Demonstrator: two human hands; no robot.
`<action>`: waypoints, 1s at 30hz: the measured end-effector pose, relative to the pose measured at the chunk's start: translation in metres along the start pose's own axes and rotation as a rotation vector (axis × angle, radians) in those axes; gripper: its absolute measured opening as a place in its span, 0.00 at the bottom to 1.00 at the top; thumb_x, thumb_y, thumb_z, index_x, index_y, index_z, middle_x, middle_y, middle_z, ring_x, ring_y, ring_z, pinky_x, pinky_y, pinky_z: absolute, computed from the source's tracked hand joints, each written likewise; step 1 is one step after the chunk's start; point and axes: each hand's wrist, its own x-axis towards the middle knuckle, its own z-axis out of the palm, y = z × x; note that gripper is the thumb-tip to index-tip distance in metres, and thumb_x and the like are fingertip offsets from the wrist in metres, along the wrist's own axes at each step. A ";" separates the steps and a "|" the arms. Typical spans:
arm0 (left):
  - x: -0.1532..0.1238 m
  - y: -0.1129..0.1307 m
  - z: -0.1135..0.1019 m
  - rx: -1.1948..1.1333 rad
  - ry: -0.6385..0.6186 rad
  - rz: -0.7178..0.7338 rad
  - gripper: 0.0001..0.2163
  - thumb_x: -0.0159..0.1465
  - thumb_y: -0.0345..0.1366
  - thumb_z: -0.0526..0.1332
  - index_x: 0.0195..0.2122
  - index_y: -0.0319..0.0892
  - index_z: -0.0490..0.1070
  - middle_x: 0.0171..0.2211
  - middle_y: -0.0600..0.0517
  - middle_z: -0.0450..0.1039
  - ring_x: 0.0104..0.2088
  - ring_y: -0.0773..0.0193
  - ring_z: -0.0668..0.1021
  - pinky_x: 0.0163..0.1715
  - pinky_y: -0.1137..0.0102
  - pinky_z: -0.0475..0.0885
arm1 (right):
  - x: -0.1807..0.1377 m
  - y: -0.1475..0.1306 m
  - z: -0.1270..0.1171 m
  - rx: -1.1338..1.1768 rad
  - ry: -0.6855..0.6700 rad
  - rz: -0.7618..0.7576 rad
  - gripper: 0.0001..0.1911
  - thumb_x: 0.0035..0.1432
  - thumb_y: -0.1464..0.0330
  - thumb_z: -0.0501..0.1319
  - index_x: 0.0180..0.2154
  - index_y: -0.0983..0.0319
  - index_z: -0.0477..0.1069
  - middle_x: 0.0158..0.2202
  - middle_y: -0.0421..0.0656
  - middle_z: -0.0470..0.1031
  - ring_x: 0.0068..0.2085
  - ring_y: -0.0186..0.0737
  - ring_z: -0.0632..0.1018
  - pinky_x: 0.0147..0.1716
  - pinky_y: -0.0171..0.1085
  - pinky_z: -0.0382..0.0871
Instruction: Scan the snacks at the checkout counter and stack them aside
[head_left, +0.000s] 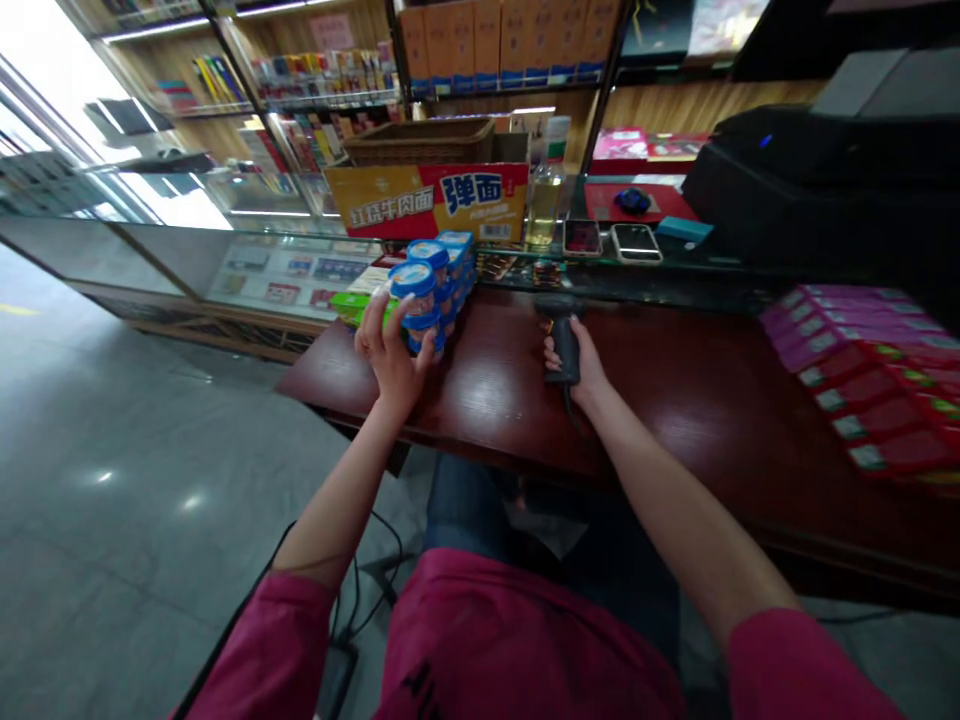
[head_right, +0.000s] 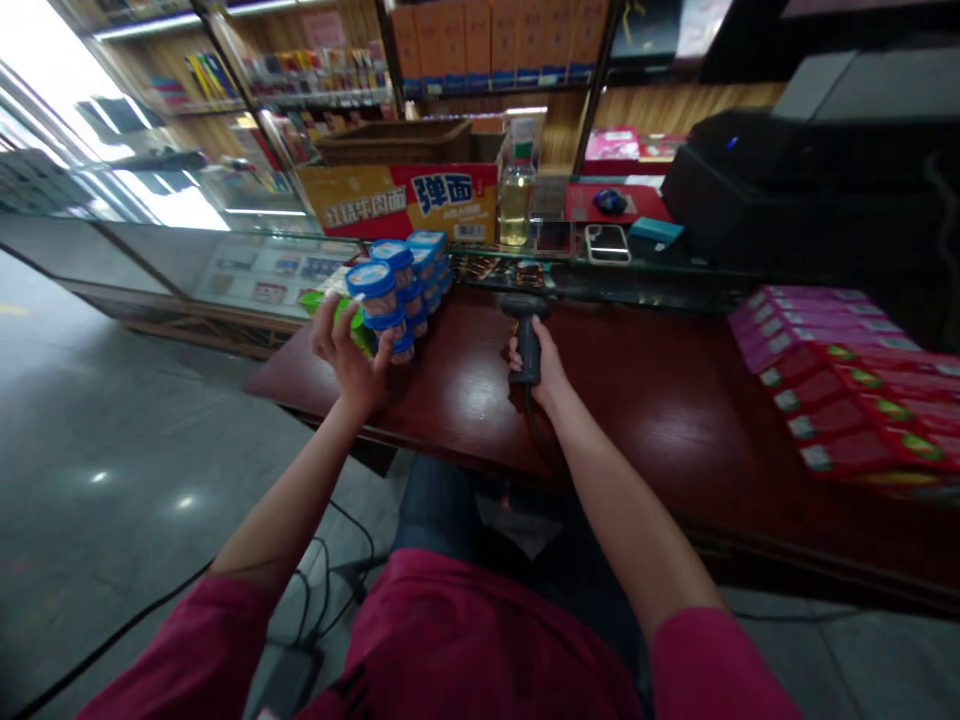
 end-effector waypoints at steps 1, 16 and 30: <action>0.011 -0.002 -0.007 -0.024 0.027 -0.063 0.31 0.73 0.55 0.61 0.73 0.49 0.58 0.75 0.42 0.61 0.75 0.46 0.63 0.73 0.46 0.58 | 0.001 0.003 0.001 -0.016 -0.014 0.014 0.23 0.66 0.47 0.64 0.36 0.60 0.70 0.22 0.34 0.71 0.16 0.27 0.62 0.13 0.27 0.53; 0.068 0.014 -0.017 -0.409 -0.122 -0.160 0.37 0.69 0.63 0.61 0.72 0.48 0.60 0.72 0.51 0.68 0.73 0.47 0.67 0.68 0.47 0.57 | -0.017 -0.003 -0.014 -0.031 -0.052 0.029 0.23 0.67 0.46 0.63 0.36 0.60 0.70 0.21 0.35 0.70 0.16 0.28 0.62 0.12 0.28 0.53; -0.001 0.087 0.155 -1.348 -0.408 -1.009 0.15 0.71 0.43 0.67 0.54 0.44 0.73 0.57 0.45 0.80 0.55 0.59 0.83 0.50 0.69 0.80 | -0.045 -0.023 -0.041 -0.014 -0.130 0.078 0.27 0.68 0.42 0.59 0.41 0.60 0.71 0.20 0.32 0.65 0.14 0.27 0.57 0.10 0.27 0.45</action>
